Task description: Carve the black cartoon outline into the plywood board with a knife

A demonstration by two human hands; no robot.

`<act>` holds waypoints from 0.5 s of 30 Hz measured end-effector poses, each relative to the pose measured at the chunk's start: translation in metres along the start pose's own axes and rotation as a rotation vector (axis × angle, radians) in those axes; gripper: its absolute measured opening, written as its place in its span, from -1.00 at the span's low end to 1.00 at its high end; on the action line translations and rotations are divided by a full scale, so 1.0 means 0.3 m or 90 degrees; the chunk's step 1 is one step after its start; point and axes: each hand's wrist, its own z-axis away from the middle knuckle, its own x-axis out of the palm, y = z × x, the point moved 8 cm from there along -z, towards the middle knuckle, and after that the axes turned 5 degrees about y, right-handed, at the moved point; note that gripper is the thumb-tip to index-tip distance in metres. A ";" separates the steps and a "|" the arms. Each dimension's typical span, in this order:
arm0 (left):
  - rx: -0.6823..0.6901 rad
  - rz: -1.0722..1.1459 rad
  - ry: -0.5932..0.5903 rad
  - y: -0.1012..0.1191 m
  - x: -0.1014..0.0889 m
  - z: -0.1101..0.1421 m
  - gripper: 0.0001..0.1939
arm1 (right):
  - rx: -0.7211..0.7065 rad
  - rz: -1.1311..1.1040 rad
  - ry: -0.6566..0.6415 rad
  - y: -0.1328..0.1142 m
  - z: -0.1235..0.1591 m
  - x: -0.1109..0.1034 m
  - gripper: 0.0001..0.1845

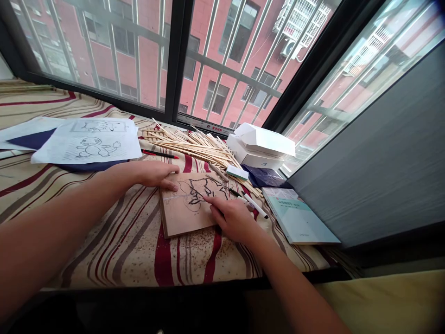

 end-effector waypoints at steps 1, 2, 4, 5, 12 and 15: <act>0.003 0.002 -0.001 0.002 0.000 0.000 -0.17 | -0.012 -0.015 0.004 0.006 -0.001 0.001 -0.52; 0.005 0.004 -0.002 0.004 0.000 0.000 -0.18 | -0.019 -0.027 0.013 0.013 -0.002 0.000 -0.52; 0.004 0.006 -0.005 0.003 0.001 0.000 -0.21 | -0.025 -0.034 0.033 0.024 -0.001 -0.004 -0.53; 0.002 0.006 -0.007 0.002 0.001 0.001 -0.22 | -0.028 -0.029 0.035 0.026 -0.001 -0.002 -0.53; 0.000 0.010 -0.015 0.010 -0.007 0.012 -0.25 | -0.036 -0.127 0.055 0.044 -0.012 -0.004 -0.53; 0.007 0.013 -0.014 0.004 -0.003 0.002 -0.23 | -0.045 -0.147 0.044 0.051 -0.016 0.005 -0.53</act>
